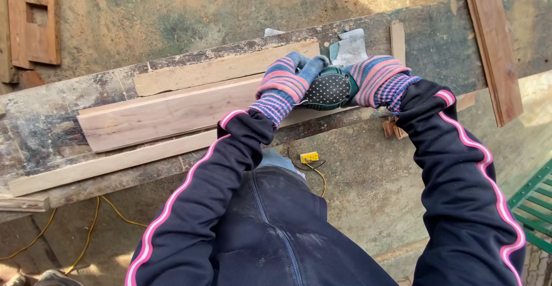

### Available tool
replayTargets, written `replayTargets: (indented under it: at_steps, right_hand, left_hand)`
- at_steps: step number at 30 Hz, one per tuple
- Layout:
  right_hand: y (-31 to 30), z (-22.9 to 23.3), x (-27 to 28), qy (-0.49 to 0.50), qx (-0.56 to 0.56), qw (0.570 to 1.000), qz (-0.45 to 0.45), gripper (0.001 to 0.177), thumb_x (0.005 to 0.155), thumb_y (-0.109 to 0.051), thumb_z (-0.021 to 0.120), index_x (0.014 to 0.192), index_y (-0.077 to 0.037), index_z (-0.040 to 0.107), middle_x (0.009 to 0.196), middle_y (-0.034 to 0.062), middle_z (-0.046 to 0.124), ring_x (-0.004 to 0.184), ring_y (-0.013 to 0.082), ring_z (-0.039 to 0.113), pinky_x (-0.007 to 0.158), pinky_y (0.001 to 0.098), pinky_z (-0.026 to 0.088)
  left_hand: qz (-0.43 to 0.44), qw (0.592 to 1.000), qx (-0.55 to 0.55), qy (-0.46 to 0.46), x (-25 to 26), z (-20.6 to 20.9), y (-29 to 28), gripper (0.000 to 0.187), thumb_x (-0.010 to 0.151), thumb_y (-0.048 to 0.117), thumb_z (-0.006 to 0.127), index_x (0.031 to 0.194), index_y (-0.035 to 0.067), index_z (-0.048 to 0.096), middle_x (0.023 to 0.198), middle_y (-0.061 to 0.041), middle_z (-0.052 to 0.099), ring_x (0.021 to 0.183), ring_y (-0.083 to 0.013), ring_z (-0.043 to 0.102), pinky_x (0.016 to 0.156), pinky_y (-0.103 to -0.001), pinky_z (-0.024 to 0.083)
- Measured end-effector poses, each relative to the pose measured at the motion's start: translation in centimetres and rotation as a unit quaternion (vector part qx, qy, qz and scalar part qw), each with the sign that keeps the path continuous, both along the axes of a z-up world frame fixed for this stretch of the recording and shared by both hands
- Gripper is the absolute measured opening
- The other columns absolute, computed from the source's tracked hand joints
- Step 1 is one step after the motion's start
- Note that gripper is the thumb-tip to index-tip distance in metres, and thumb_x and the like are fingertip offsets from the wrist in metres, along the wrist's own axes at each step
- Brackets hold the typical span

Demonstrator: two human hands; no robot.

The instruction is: Sanding a wooden plank using a power orbital sander and then manually with sandpaper.

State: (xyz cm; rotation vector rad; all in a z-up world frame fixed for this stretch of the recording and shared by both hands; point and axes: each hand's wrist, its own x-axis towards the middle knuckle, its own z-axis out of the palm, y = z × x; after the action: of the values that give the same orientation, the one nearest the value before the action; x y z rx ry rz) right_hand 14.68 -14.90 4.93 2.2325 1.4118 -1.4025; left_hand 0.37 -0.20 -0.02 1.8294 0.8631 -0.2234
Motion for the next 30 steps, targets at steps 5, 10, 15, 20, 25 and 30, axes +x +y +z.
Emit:
replayTargets:
  at_steps: [5,10,15,20,25,30]
  right_hand:
    - [0.1,-2.1,1.1,0.019,0.015,1.0,0.015,0.046,0.077,-0.03,0.076,0.12,-0.016,0.071,0.102,0.0167,0.076,0.091,0.0367,0.073,0.082,0.0452,0.057]
    - [-1.3,-3.9,1.6,0.035,0.022,0.999,0.009,0.045,0.077,-0.03,0.076,0.12,-0.015,0.07,0.102,0.0171,0.076,0.09,0.0369,0.073,0.081,0.0456,0.057]
    - [-2.4,-7.0,2.0,0.047,0.035,0.998,0.005,0.045,0.077,-0.03,0.075,0.119,-0.014,0.07,0.101,0.0175,0.076,0.09,0.0371,0.073,0.079,0.046,0.057]
    - [-1.5,-5.0,0.5,0.047,0.042,0.998,0.007,0.044,0.077,-0.029,0.074,0.118,-0.014,0.07,0.101,0.0178,0.076,0.09,0.0373,0.073,0.078,0.0464,0.057]
    - [-0.6,-4.4,-0.5,0.05,0.051,0.997,0.015,0.043,0.077,-0.029,0.073,0.117,-0.013,0.07,0.1,0.0182,0.075,0.09,0.0374,0.073,0.077,0.0468,0.057]
    - [0.5,-4.2,-1.2,0.055,0.064,0.996,0.024,0.042,0.077,-0.028,0.073,0.116,-0.012,0.07,0.099,0.0185,0.075,0.089,0.0376,0.073,0.076,0.0473,0.056]
  left_hand:
    - [0.012,0.997,-0.005,0.071,0.4,1.8,-0.6,0.063,0.082,0.069,0.063,0.103,0.011,0.076,0.095,-0.016,0.077,0.091,-0.0327,0.072,0.084,-0.043,0.054]
    - [0.006,0.995,0.011,0.097,0.2,1.8,-0.4,0.065,0.085,0.07,0.06,0.106,0.011,0.075,0.099,-0.017,0.076,0.096,-0.0341,0.071,0.087,-0.043,0.054]
    - [-0.001,0.995,0.028,0.098,-1.3,2.1,0.1,0.063,0.087,0.069,0.058,0.102,0.011,0.076,0.097,-0.019,0.076,0.095,-0.0355,0.072,0.087,-0.044,0.055]
    - [-0.003,0.996,0.021,0.086,-1.9,1.3,0.3,0.06,0.085,0.068,0.06,0.1,0.012,0.077,0.097,-0.019,0.075,0.093,-0.0367,0.071,0.085,-0.045,0.054]
    - [-0.021,0.995,0.046,0.087,-2.6,1.9,1.2,0.063,0.087,0.069,0.058,0.1,0.01,0.076,0.096,-0.02,0.075,0.093,-0.038,0.071,0.086,-0.046,0.055]
    - [-0.004,0.996,0.023,0.089,-3.7,2.1,2.0,0.062,0.087,0.068,0.058,0.1,0.012,0.077,0.097,-0.021,0.075,0.095,-0.0377,0.071,0.086,-0.046,0.055]
